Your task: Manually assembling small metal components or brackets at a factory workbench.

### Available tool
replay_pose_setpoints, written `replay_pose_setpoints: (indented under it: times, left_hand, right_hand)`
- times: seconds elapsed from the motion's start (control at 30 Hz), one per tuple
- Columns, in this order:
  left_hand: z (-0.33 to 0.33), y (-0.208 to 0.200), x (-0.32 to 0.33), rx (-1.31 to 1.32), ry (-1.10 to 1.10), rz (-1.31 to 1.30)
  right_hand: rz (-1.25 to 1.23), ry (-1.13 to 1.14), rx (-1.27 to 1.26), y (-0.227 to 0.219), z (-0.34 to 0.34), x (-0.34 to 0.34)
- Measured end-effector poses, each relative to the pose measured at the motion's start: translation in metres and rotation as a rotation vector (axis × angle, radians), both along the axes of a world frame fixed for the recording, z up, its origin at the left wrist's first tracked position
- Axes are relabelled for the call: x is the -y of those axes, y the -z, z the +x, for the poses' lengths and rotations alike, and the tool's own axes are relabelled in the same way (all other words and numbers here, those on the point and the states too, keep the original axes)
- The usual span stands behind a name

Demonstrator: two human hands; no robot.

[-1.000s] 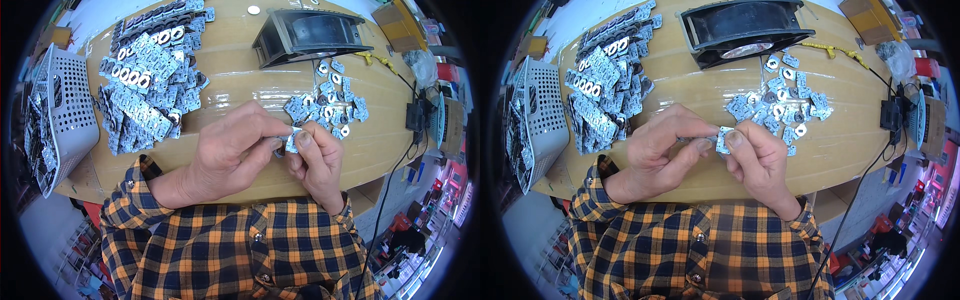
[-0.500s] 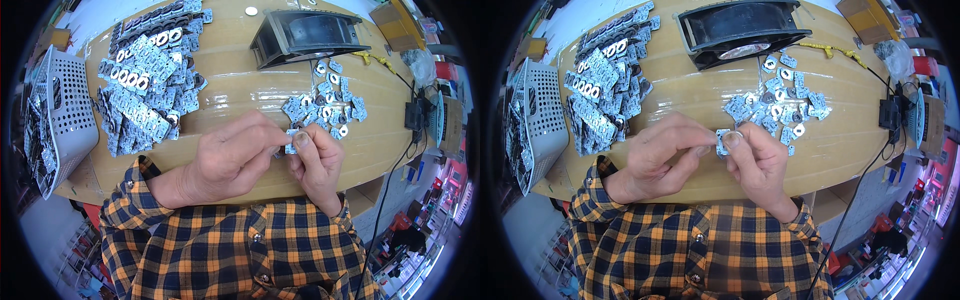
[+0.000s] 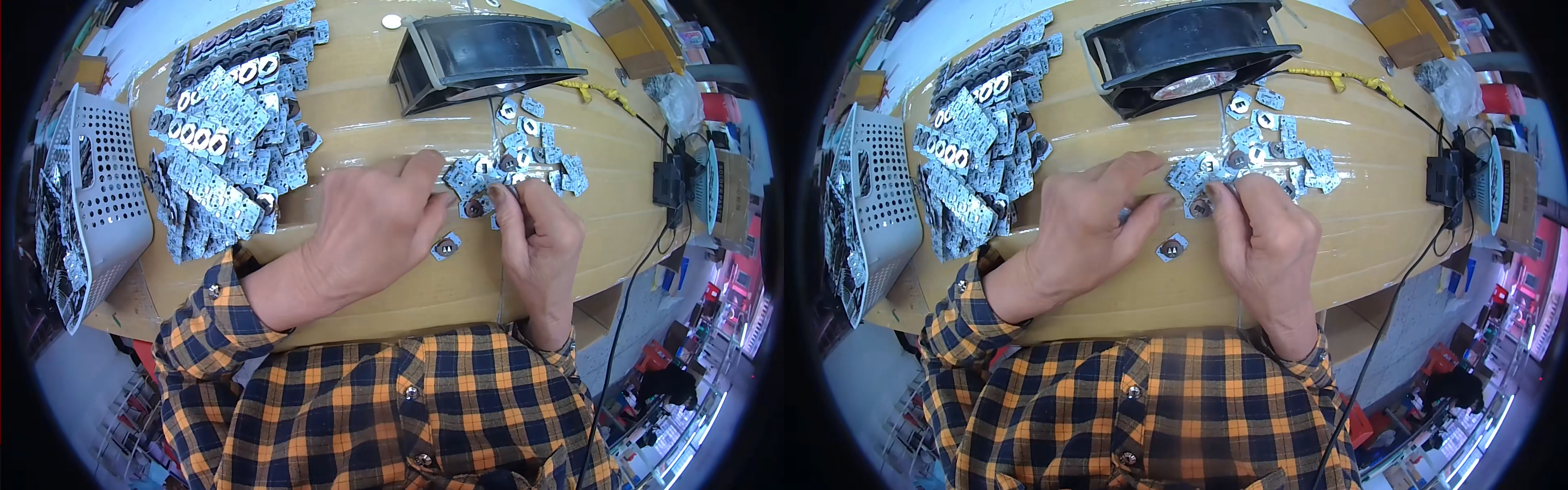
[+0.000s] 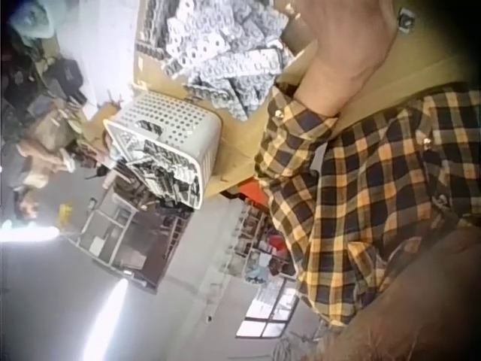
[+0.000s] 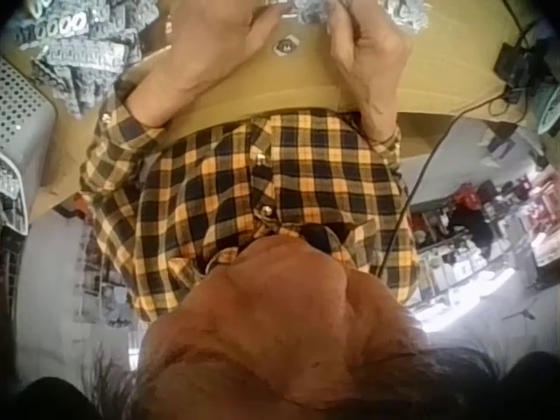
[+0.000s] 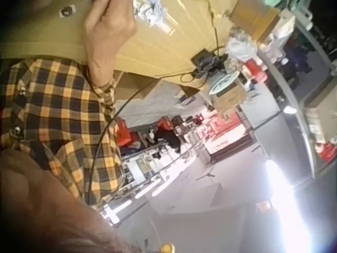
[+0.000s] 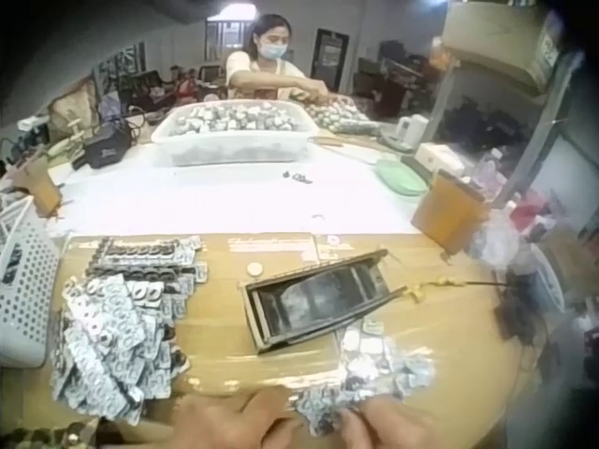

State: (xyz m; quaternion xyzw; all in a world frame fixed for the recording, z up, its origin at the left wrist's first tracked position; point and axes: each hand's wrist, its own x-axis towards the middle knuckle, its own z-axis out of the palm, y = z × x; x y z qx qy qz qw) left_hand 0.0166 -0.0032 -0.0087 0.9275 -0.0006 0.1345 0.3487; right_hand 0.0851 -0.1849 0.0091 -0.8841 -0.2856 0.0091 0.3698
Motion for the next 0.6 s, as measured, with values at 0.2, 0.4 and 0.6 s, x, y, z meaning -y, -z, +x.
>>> replay_pose_setpoints:
  times: [0.2, 0.4, 0.6]
  left_hand:
    - [0.009, 0.004, 0.003, -0.091, 0.001, -0.008]
    - [0.011, 0.003, 0.006, -0.138, -0.033, -0.045]
    - [0.010, 0.007, 0.008, -0.098, -0.055, -0.158]
  right_hand:
    - [0.030, 0.080, -0.006, 0.006, 0.004, 0.003]
    - [0.202, 0.140, -0.006, 0.010, 0.002, -0.007]
    - [0.175, 0.007, 0.029, 0.009, 0.008, -0.011]
